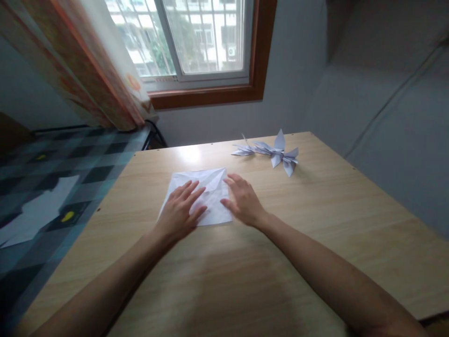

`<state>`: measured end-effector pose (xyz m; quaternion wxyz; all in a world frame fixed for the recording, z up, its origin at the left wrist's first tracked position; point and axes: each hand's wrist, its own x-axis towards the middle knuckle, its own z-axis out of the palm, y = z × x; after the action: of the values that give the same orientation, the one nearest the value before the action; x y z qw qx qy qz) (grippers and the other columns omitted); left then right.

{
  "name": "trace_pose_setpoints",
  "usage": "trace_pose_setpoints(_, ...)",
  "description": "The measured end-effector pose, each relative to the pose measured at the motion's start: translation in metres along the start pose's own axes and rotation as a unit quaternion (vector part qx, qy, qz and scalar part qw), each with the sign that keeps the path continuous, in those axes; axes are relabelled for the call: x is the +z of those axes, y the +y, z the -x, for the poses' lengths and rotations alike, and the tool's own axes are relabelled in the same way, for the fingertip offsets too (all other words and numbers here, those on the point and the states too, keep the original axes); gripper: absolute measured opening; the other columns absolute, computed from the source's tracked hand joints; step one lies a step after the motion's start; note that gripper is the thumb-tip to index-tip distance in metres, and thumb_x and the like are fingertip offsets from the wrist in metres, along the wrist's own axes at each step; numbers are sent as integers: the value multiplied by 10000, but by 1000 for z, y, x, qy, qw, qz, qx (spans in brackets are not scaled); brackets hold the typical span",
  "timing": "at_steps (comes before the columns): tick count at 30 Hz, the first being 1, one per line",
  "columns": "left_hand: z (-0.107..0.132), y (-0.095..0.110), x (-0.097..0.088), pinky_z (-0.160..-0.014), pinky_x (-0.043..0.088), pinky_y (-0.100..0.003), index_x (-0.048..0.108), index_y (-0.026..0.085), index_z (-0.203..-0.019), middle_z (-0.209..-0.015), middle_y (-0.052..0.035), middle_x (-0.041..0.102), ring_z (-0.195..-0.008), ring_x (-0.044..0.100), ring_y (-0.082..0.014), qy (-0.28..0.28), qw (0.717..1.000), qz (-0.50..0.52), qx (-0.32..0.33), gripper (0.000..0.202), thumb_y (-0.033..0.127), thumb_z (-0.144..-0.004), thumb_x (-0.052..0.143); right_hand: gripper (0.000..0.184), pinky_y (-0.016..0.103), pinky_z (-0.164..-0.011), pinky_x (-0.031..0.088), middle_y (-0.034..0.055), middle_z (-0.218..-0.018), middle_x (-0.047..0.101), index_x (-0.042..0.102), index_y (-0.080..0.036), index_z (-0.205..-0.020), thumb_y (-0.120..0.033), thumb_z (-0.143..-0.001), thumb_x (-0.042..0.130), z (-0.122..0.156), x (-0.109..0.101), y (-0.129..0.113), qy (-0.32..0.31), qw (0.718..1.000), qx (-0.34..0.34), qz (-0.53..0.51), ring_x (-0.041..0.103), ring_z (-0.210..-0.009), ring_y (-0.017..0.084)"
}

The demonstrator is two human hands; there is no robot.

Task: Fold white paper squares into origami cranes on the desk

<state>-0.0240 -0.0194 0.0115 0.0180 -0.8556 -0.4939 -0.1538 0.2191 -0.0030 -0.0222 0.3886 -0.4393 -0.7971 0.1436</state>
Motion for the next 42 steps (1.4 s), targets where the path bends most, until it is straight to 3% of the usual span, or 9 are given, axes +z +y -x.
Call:
trace_pose_setpoints(3, -2, -6, 11, -1188, 235, -587, 406, 251, -1513, -1612, -94, 335, -1503, 257, -353, -118, 992, -33, -17, 648, 578, -954, 438, 577, 558, -1198, 254, 174, -1566, 404, 459, -149, -1458, -457, -971, 485, 2, 2, -12, -186, 971, -74, 133, 326, -1477, 332)
trace_pose_setpoints(7, -3, -12, 15, -1207, 184, -574, 304, 270, -1558, -1646, -78, 238, -1524, 197, -342, -158, 986, -45, -41, 747, 662, -932, 414, 616, 549, -1199, 258, 160, -1588, 364, 380, -145, -1518, -460, -992, 446, 9, -1, -15, -239, 952, -81, 173, 320, -1486, 308)
trace_pose_setpoints(13, -7, -49, 6, -1194, 143, -604, 289, 266, -1564, -1655, -104, 196, -1526, 159, -377, -162, 982, -47, -84, 796, 695, -906, 417, 554, 601, -1151, 282, 172, -1500, 498, 541, -205, -1398, -476, -917, 578, 14, -16, 8, -147, 976, -15, 158, 425, -1410, 354)
trace_pose_setpoints(17, -12, -87, -3, -1193, 115, -602, 248, 267, -1574, -1665, -89, 151, -1535, 128, -360, -189, 971, -64, -128, 774, 665, -924, 378, 418, 644, -1140, 193, 183, -1520, 421, 645, -186, -1208, -421, -862, 629, 6, -46, 39, 204, 924, 147, 288, 285, -1456, 402)
trace_pose_setpoints(20, -19, -111, -7, -1196, 116, -584, 225, 262, -1580, -1670, -84, 132, -1538, 116, -351, -197, 969, -76, -125, 781, 658, -924, 372, 354, 606, -1127, 226, 189, -1531, 382, 684, -181, -1135, -380, -854, 602, 5, -70, 67, 309, 875, 195, 319, 253, -1464, 389)
trace_pose_setpoints(28, -37, -153, -12, -1185, 159, -564, 210, 256, -1583, -1669, -93, 134, -1531, 138, -364, -223, 966, -104, -80, 757, 627, -940, 354, 388, 679, -1105, 222, 111, -1449, 557, 703, -209, -1152, -388, -857, 524, 12, -85, 117, 154, 887, 293, 321, 370, -1405, 370)
trace_pose_setpoints(32, -35, -167, -19, -1188, 128, -568, 279, 248, -1567, -1651, -111, 222, -1511, 199, -379, -207, 966, -140, -62, 793, 658, -904, 420, 450, 593, -1098, 324, 147, -1385, 610, 657, -170, -1238, -312, -838, 506, 12, -84, 116, 177, 894, 267, 314, 478, -1323, 334)
trace_pose_setpoints(37, -24, -143, -26, -1189, 177, -536, 424, 189, -1490, -1610, -158, 318, -1468, 291, -377, -40, 995, -91, 0, 751, 644, -893, 449, 435, 451, -1051, 454, 178, -1275, 670, 693, -115, -1197, -222, -829, 486, 6, -85, 90, 284, 911, 178, 239, 606, -1185, 293)
trace_pose_setpoints(42, -15, -51, -16, -1106, 371, -497, 521, 175, -1351, -1414, -170, 530, -1316, 485, -316, 170, 974, 145, -24, 603, 599, -933, 425, 253, 426, -928, 540, 87, -1007, 750, 778, -213, -947, -250, -827, 559, -2, -73, 43, 383, 910, 142, 63, 686, -993, 262)
